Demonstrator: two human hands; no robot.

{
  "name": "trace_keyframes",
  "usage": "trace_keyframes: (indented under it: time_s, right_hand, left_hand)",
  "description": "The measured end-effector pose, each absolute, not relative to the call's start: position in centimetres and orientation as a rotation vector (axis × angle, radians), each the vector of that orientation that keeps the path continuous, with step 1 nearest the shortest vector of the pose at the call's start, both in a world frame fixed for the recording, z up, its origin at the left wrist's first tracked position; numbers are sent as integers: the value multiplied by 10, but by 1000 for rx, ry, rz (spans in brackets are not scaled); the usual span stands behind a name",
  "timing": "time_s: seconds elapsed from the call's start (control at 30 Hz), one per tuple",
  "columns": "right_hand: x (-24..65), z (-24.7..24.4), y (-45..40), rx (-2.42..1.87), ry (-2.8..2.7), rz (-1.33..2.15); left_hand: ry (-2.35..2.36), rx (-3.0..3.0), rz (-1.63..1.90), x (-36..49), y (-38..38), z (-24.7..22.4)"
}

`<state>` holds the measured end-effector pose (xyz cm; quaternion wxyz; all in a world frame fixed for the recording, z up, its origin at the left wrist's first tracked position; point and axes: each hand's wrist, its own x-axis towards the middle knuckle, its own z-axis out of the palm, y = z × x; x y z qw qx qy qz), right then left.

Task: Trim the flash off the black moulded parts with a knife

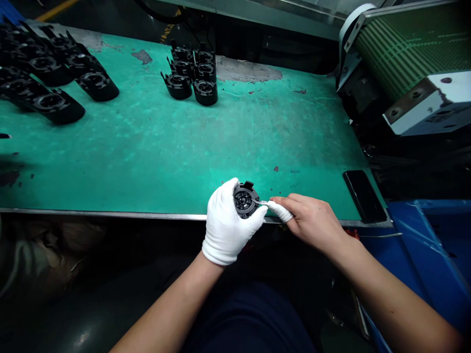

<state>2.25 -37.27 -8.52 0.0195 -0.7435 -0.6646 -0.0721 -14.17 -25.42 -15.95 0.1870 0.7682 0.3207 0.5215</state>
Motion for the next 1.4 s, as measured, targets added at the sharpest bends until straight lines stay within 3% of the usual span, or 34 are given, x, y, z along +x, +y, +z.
trace_keyframes:
  time_s: [0.2, 0.47, 0.8, 1.23, 1.4]
  right_hand:
    - [17, -84, -373, -2326, -2042, -199]
    - [-1, -90, -372, -2377, -1909, -416]
    - [39, -69, -357, -2138, -2104, -4]
    - [42, -54, -320, -1973, -2432, 79]
    - [41, -55, -312, -2020, -2455, -55]
  left_hand:
    - [912, 2158, 1457, -141, -254, -157]
    - [937, 2156, 1528, -135, -260, -161]
    - [565, 2268, 975, -174, -214, -130]
    - [340, 2306, 655, -187, -177, -111]
    - [344, 2270, 646, -186, -178, -109]
